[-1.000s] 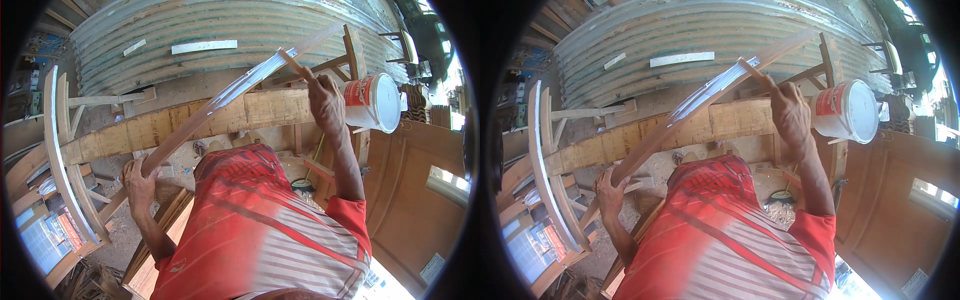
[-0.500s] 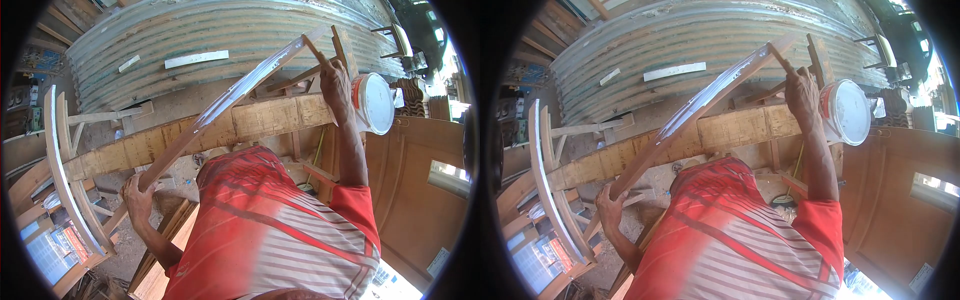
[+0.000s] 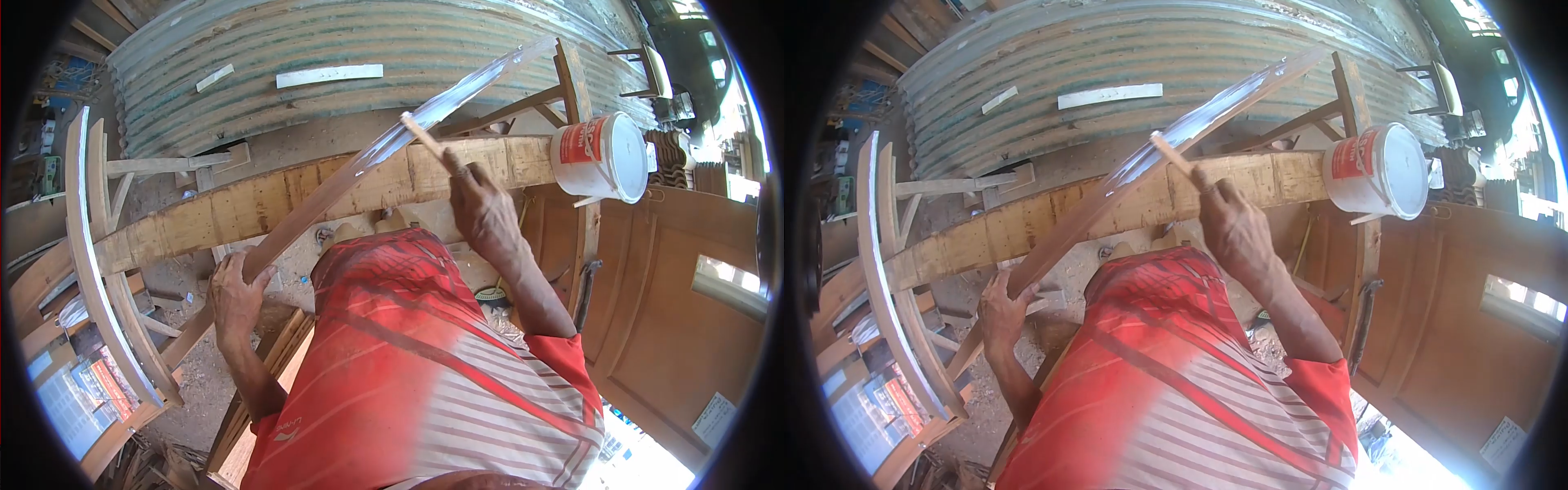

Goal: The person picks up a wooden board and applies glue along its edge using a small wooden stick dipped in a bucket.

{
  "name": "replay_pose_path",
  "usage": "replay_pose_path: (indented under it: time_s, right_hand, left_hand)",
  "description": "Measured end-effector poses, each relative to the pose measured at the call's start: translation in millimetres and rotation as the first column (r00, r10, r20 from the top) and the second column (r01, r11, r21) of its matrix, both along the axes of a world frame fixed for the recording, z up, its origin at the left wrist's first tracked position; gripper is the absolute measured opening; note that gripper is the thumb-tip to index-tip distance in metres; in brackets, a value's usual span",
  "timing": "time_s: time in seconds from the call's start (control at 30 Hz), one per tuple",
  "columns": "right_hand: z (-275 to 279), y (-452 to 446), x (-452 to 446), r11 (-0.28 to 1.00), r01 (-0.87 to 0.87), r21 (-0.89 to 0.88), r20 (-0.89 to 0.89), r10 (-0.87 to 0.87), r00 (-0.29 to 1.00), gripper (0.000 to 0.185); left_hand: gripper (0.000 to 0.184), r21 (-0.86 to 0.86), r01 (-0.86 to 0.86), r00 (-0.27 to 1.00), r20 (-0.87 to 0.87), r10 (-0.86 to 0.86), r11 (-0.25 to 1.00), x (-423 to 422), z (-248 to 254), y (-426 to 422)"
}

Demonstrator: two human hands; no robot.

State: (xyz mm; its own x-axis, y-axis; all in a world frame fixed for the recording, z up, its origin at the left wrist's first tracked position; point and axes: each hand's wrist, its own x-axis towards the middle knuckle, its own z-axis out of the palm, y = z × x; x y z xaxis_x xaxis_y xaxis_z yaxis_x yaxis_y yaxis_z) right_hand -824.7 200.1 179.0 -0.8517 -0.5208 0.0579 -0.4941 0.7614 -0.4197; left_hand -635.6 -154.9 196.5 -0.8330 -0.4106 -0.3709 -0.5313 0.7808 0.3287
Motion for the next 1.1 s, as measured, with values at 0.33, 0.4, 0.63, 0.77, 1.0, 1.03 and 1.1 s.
replay_pose_path:
  time_s: [0.33, 0.4, 0.63, 0.77, 1.0, 1.03, 1.1]
  right_hand:
    - [3, -17, 7, 0.985, 0.132, -0.115, 0.008, -0.132, 0.991, 0.034]
    - [-10, -19, 21, 0.959, -0.012, -0.285, -0.055, -0.004, 0.998, 0.033]
    - [-89, -49, -16, 0.461, 0.577, -0.674, 0.295, -0.547, 0.783, 0.027]
    - [-116, -81, -24, 0.337, 0.618, -0.710, 0.355, -0.586, 0.728, 0.030]
    - [-113, -97, -27, 0.500, 0.647, -0.576, 0.213, -0.672, 0.709, 0.027]
    - [-118, -97, -29, 0.544, 0.607, -0.580, 0.131, -0.673, 0.728, 0.026]
    - [-120, -101, -34, 0.606, 0.534, -0.589, 0.017, -0.652, 0.758, 0.018]
  left_hand:
    - [0.054, 0.104, 0.180, 0.980, -0.100, -0.170, 0.978, 11, -2, -32]
    - [0.052, 0.106, 0.217, 0.972, -0.112, -0.205, 0.970, 11, -5, -38]
    - [0.055, 0.122, 0.255, 0.962, -0.131, -0.239, 0.959, -2, -7, -58]
    - [0.061, 0.135, 0.266, 0.964, -0.047, -0.262, 0.954, -15, -7, -74]
    - [0.065, 0.208, 0.218, 0.976, -0.033, -0.216, 0.954, -27, -11, -89]
    - [0.064, 0.232, 0.226, 0.973, -0.016, -0.229, 0.946, -31, -15, -94]
    - [0.061, 0.265, 0.249, 0.967, -0.011, -0.256, 0.931, -36, -17, -100]
